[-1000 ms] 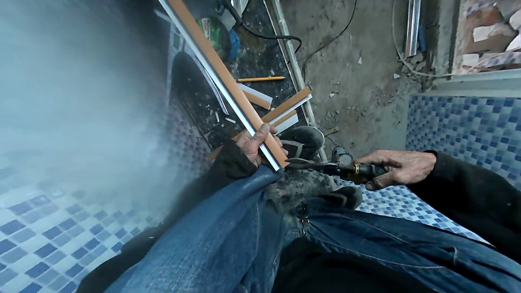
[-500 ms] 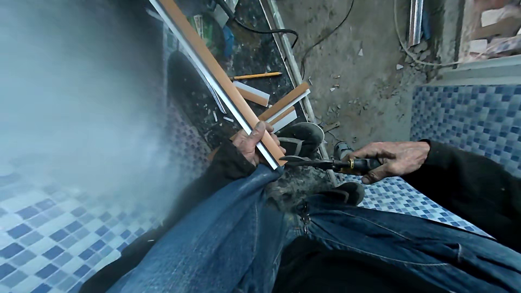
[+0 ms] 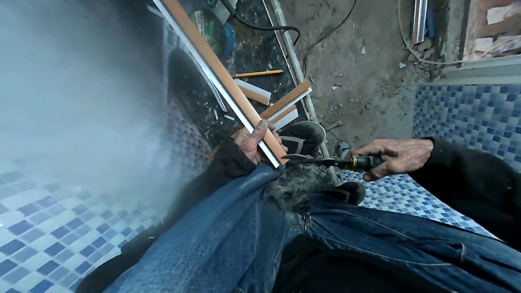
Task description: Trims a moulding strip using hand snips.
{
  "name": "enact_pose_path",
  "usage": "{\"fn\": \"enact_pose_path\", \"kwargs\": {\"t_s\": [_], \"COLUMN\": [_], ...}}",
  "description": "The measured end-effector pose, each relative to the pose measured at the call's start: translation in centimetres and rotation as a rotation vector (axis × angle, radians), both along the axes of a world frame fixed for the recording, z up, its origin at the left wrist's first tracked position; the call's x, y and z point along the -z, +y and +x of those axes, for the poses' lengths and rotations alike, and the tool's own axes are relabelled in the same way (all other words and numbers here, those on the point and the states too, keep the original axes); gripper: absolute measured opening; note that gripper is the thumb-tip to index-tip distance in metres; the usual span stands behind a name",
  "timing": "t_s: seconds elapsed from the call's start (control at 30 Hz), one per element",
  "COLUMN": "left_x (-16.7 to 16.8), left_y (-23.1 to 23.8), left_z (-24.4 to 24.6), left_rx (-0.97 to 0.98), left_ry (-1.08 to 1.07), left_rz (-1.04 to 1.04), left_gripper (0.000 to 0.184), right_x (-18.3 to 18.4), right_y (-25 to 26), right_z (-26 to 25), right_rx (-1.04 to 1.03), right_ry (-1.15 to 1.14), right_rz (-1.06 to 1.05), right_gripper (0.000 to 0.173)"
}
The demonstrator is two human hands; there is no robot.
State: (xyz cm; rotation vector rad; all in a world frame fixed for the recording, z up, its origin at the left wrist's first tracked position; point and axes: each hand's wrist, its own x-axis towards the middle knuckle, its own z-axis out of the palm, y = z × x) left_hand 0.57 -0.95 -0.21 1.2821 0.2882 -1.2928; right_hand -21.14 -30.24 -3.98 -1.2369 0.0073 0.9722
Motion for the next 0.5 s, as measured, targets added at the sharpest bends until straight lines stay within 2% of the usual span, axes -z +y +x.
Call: {"fn": "enact_pose_path", "kwargs": {"t_s": [0.2,0.43,0.5], "left_x": [-0.3,-0.6,-0.6], "left_y": [-0.4,-0.8,-0.9], "left_z": [-0.1,-0.1,0.0], "left_rx": [0.009,0.004,0.011], "left_ry": [-0.023,-0.008,-0.007], "left_rz": [0.033,0.113,0.117], "left_gripper": [0.029,0.027,0.026], "right_x": [-0.1,-0.9,-1.0], "right_y": [0.0,0.3,0.4], "right_z": [0.0,0.4,0.6], "right_rx": [0.0,-0.038,-0.043], "right_ry": [-0.038,-0.041,-0.052], "right_rz": [-0.005,-0.047,-0.049], "right_gripper": [0.019,0.029,0.027]}}
